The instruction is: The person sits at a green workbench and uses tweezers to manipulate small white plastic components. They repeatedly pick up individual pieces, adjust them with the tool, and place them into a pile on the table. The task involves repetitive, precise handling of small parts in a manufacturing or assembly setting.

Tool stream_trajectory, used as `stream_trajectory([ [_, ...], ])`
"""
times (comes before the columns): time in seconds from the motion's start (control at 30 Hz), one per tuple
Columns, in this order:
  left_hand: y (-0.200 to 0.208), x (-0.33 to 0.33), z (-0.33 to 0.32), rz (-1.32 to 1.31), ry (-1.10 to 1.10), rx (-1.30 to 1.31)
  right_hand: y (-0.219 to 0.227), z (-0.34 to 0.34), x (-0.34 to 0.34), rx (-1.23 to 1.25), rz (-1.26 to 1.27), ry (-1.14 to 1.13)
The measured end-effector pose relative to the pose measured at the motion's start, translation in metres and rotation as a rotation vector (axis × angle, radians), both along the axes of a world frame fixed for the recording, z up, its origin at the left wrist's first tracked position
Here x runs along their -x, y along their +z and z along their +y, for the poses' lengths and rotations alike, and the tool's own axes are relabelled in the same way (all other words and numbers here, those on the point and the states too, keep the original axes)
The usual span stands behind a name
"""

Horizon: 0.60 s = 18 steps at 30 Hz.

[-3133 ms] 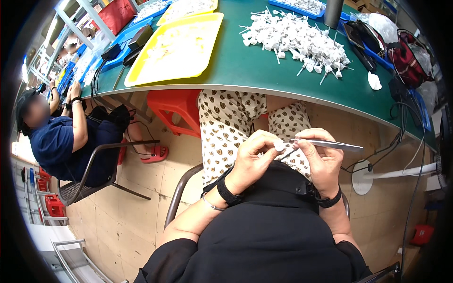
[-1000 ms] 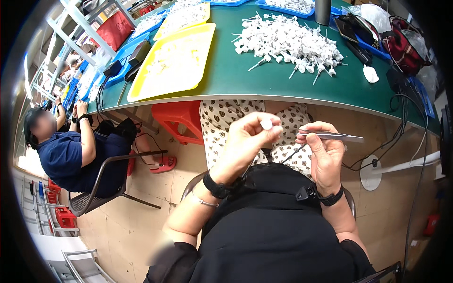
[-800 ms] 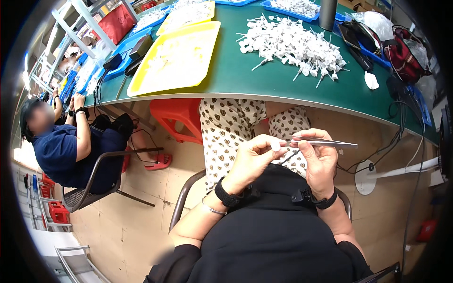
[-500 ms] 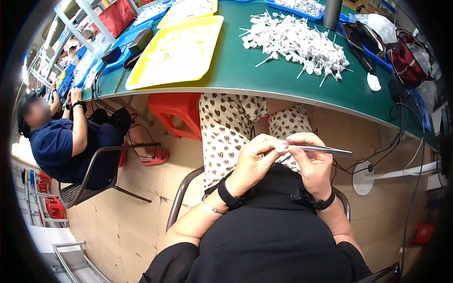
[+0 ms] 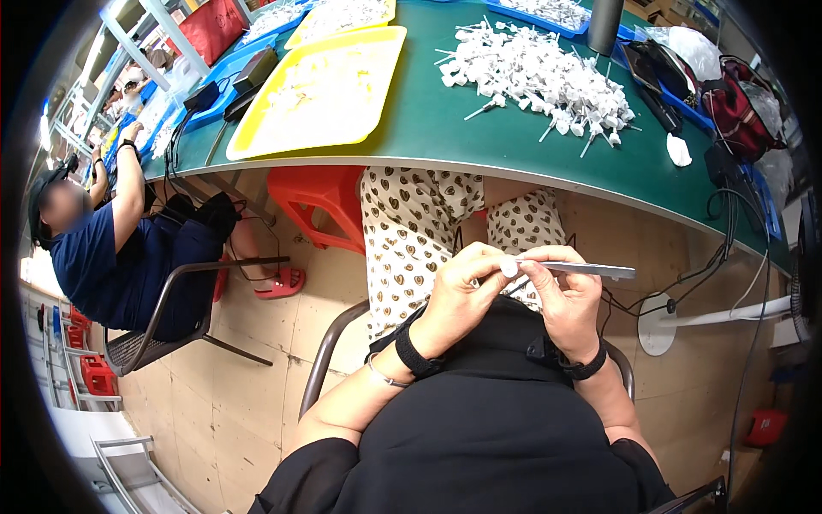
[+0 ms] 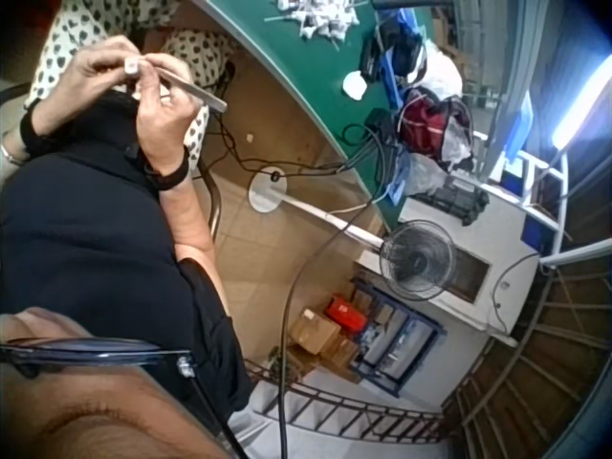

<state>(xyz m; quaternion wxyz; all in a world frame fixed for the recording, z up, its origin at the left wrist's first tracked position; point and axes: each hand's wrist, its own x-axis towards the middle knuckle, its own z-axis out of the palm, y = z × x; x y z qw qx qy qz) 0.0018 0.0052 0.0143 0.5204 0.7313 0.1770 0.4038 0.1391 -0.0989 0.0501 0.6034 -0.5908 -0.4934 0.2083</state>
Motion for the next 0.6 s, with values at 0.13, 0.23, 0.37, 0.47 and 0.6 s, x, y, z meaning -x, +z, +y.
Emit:
stream_trajectory([
  [0.13,-0.0004,0.0002,0.0000,0.005,-0.010,0.017,0.0006,0.0001,-0.0001,-0.004,0.029,0.006],
  [0.23,-0.0007,0.0002,0.0006,0.003,-0.020,0.013,0.0030,0.0006,0.0017,-0.015,0.055,0.005],
  [0.37,0.0013,0.0002,0.0007,0.015,-0.019,0.005,0.0029,0.0008,0.0021,-0.012,0.074,-0.004],
  [0.47,0.0019,0.0000,0.0005,0.016,-0.015,-0.004,0.0014,0.0031,0.0029,-0.046,0.073,-0.039],
  [0.6,0.0001,0.0001,0.0001,0.022,-0.018,0.020,-0.0004,0.0043,0.0036,-0.075,0.095,-0.050],
])
